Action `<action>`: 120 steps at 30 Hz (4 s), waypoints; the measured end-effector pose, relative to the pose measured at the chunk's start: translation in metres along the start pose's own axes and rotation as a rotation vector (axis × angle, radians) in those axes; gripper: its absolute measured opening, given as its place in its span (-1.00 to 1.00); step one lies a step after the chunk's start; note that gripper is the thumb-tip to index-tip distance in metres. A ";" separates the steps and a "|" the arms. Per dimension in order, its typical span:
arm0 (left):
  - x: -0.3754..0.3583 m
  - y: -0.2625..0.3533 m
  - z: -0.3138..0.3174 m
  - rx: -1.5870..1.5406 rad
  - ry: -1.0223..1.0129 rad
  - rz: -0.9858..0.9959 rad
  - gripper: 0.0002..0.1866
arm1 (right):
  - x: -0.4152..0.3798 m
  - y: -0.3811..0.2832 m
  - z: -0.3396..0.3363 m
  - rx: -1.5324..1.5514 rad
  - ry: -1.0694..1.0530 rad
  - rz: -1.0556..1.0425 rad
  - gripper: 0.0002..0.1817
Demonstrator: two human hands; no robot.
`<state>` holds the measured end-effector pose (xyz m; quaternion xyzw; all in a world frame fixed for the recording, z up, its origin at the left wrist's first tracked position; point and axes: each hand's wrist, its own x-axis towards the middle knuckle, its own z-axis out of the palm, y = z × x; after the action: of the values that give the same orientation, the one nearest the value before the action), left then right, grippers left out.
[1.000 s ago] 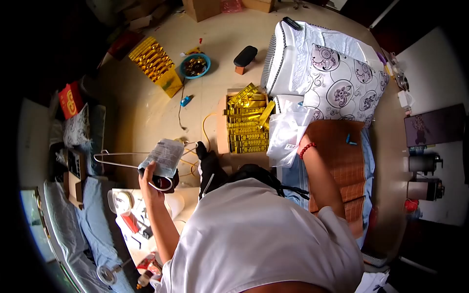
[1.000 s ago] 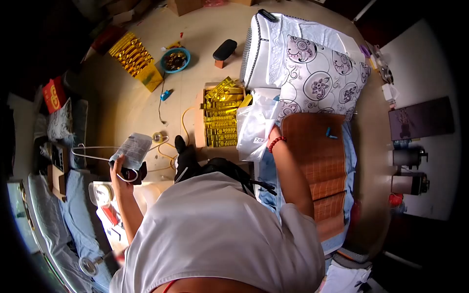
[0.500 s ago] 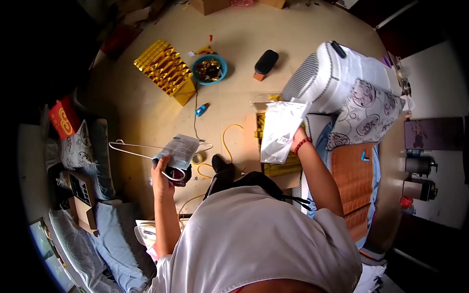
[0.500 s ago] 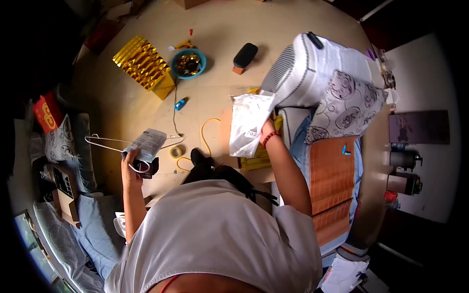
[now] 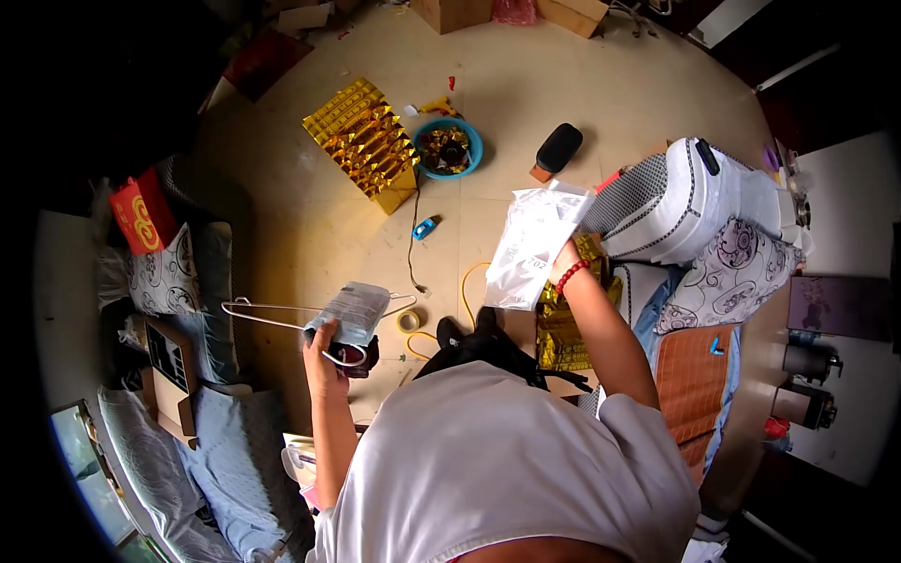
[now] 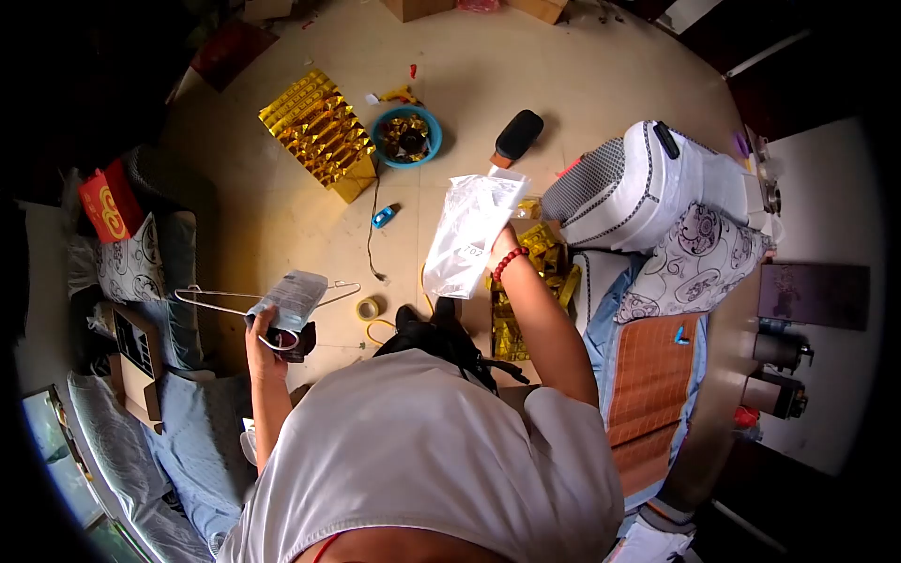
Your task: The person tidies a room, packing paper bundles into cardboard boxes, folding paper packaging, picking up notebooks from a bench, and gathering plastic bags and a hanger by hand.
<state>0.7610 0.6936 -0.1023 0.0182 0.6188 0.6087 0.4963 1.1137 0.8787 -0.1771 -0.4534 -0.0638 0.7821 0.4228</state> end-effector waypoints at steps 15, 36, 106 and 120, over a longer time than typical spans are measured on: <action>0.004 0.013 0.050 -0.182 0.186 0.186 -0.66 | 0.120 -0.057 0.054 -0.241 -0.304 0.243 -0.58; 0.015 0.010 0.137 -0.196 0.261 0.207 -0.71 | 0.084 0.082 0.256 -1.268 -1.026 -0.338 -0.51; 0.556 0.546 -0.236 -0.716 0.633 0.563 -0.65 | 0.472 0.286 0.987 -0.999 -1.228 -0.048 -0.49; 0.639 0.607 -0.190 -0.753 0.985 0.707 -0.77 | 0.651 0.223 1.059 -1.114 -1.071 0.094 -0.60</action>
<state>-0.0373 1.1113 -0.0567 -0.2319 0.4761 0.8429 -0.0956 0.0203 1.5061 -0.0965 -0.1612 -0.6242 0.7644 0.0101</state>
